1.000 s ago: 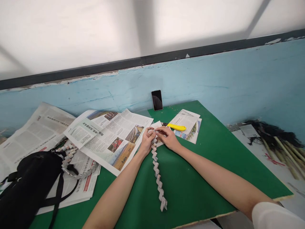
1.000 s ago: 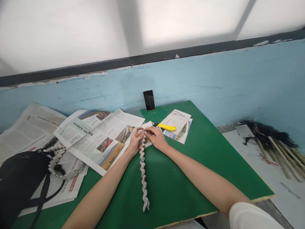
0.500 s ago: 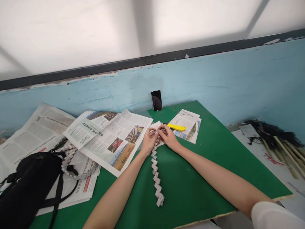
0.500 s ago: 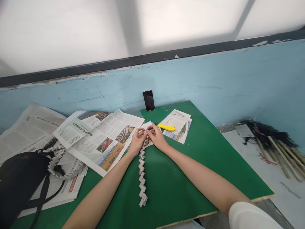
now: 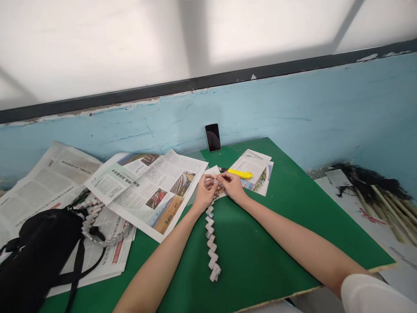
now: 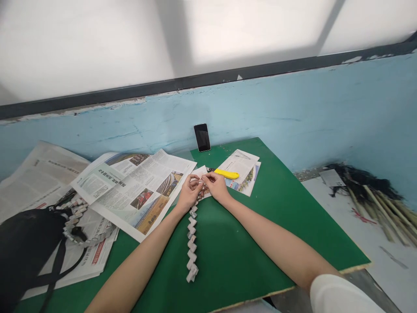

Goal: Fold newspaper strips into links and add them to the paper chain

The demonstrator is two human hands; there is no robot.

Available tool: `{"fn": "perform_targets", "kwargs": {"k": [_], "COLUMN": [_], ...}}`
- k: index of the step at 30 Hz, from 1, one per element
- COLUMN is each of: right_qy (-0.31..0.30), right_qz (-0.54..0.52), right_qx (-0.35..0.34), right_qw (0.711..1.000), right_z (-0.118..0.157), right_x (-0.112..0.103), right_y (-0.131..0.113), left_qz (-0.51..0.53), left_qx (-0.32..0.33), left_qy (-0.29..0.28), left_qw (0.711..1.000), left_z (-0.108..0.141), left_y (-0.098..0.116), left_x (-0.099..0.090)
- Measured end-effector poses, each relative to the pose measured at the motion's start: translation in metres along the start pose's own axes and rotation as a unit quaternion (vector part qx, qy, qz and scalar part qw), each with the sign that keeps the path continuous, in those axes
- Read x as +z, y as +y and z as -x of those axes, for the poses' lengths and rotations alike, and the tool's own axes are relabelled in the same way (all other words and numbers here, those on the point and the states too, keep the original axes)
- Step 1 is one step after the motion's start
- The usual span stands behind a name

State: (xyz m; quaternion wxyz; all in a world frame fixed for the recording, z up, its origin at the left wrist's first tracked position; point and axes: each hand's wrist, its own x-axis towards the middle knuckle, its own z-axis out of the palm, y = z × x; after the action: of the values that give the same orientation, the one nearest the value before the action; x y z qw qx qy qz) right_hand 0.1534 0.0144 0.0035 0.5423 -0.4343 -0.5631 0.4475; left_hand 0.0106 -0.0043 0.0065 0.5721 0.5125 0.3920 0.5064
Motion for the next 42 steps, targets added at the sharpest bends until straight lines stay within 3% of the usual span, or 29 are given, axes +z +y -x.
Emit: {"fn": "perform_targets", "kwargs": {"k": [7,13,26,42], "right_qy": [0.010,-0.011,0.028,0.027], "right_qz": [-0.015,-0.025,-0.003,-0.012], "right_qx": [0.010,0.011,0.003,0.006], "right_qw": [1.000,1.000,1.000,1.000], "right_z": [-0.0020,-0.0017,-0.0003,0.0006], "right_x": [-0.0015,-0.0020,-0.0030,-0.0022], "right_y": [0.0021,-0.0010,-0.0010,0.0004], "left_qz": [-0.001,-0.001,0.020,0.044], "left_qx": [-0.004,-0.019,-0.025,-0.022], "left_qy": [-0.003,-0.040,-0.021,-0.029], "left_qw": [1.000,0.999,0.999,0.998], "left_z": [-0.0001,0.0005,-0.0020,-0.0010], "left_y": [0.0026,0.0031,-0.0007,0.0030], "left_x": [0.0003,-0.0052,-0.0031,-0.0036]}}
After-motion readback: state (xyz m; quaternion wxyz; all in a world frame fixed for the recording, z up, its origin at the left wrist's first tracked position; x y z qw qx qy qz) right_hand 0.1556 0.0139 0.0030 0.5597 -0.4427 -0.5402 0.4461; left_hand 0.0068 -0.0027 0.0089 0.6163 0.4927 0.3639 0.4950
